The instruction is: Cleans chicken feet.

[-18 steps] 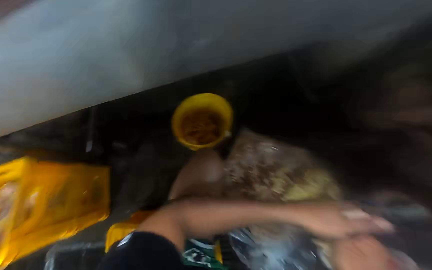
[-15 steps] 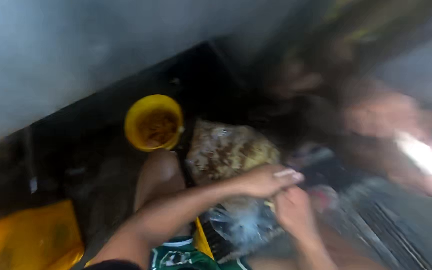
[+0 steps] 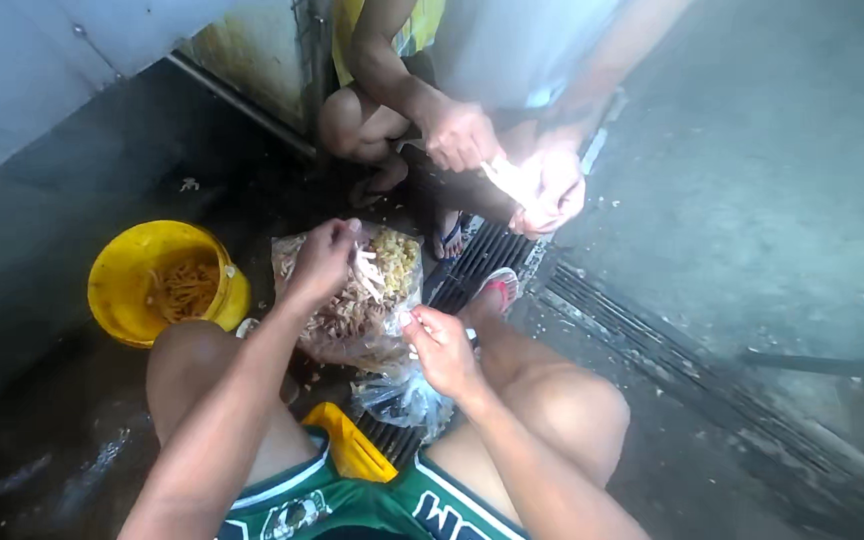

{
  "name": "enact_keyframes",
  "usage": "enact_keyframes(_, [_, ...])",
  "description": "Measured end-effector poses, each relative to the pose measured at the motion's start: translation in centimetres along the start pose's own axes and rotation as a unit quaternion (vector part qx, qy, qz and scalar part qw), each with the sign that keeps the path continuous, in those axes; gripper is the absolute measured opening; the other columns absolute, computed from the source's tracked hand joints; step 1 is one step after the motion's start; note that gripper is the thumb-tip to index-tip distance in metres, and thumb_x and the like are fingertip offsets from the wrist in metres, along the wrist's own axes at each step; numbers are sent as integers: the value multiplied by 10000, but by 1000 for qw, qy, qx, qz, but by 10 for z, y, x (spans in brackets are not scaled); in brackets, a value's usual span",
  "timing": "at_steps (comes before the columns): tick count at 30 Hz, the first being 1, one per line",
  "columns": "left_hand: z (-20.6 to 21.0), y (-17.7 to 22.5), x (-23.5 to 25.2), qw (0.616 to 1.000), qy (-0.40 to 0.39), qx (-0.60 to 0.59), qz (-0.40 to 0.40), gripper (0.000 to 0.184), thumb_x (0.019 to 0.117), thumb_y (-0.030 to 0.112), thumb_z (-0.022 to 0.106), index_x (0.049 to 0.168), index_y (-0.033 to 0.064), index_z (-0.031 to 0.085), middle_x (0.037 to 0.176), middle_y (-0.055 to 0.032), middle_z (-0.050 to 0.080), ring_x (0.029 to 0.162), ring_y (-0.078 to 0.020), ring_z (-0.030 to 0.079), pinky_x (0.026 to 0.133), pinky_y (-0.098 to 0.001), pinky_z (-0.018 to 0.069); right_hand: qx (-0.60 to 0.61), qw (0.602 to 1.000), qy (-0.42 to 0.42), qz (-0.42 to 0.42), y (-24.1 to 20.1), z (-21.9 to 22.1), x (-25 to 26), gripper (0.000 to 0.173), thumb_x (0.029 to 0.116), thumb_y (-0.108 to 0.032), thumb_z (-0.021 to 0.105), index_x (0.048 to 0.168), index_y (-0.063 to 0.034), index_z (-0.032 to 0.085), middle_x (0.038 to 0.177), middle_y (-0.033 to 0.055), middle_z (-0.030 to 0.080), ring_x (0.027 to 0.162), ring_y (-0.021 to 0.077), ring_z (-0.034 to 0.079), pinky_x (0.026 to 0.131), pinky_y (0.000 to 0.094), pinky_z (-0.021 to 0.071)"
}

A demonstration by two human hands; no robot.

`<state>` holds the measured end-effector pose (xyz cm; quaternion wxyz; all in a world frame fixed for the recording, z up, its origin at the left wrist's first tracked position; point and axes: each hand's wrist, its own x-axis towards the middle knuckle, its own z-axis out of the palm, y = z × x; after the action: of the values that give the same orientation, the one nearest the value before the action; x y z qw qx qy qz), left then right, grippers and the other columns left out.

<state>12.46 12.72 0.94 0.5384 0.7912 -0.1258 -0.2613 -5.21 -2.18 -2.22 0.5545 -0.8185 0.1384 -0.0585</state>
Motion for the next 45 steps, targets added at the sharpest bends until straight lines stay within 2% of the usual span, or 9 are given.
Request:
enact_keyframes(6, [9,-9,-23,988,-95,-110,41,391,1097,463,424,1053,143,642,712,-30,529,544,-128,486,478,-272,439,85,995,-46,27,-3,-9,11,310,1059,-246,480,1134,-36,696,838,20,668,690,86,624,634,263,552])
enact_keyframes(12, [32,-15,-19,973,-161,-147,71,359,1121,328,382,1037,88,635,744,-19,547,617,-108,521,573,-262,476,64,997,-49,17,-6,3,14,262,1033,-298,581,999,-75,714,853,-1,688,749,61,645,712,265,561])
enact_keyframes(17, [29,-7,-22,997,-63,16,52,192,1012,270,658,999,91,591,736,-91,582,537,-196,539,470,-339,473,38,997,-68,21,-2,11,14,266,1041,-302,564,975,-89,710,821,-10,661,739,60,622,701,269,542])
enact_keyframes(23, [0,-6,12,993,109,43,-4,283,962,163,659,1202,30,589,979,-154,657,811,-270,659,720,-492,571,33,998,-61,3,-8,17,9,279,1058,-265,500,925,-90,672,668,-33,563,570,70,534,542,251,474])
enact_keyframes(26, [-17,-7,22,986,164,-8,4,210,942,144,622,1121,40,592,871,-119,611,701,-224,593,615,-417,513,75,995,-60,7,-7,15,8,255,1056,-231,515,947,-68,677,694,-23,582,568,67,552,518,234,488])
enact_keyframes(32, [10,-6,7,993,105,-57,-6,138,978,164,606,1090,83,594,842,-78,609,640,-180,568,565,-358,495,164,978,-107,77,2,12,22,488,1036,-407,529,1304,-7,608,990,63,691,776,138,663,709,313,593])
enact_keyframes(38, [19,-4,7,996,88,-10,-16,151,966,154,620,1100,107,568,751,-65,601,573,-180,560,514,-356,477,193,978,-57,59,0,25,23,308,1086,-247,479,989,-27,672,705,10,575,588,112,560,566,283,519])
enact_keyframes(43, [-27,-15,30,972,230,0,-45,334,973,156,588,1252,-27,577,1023,-200,660,871,-305,664,776,-523,564,159,981,-106,-9,-10,21,2,337,1089,-225,445,856,-60,623,673,-7,551,577,97,548,546,265,498])
enact_keyframes(45, [-53,-23,42,950,303,-59,-46,306,965,174,571,1215,-3,568,928,-144,624,727,-235,598,634,-429,521,173,978,-111,-11,-8,19,-6,335,1093,-227,446,859,-60,618,683,-9,556,589,92,555,557,262,509])
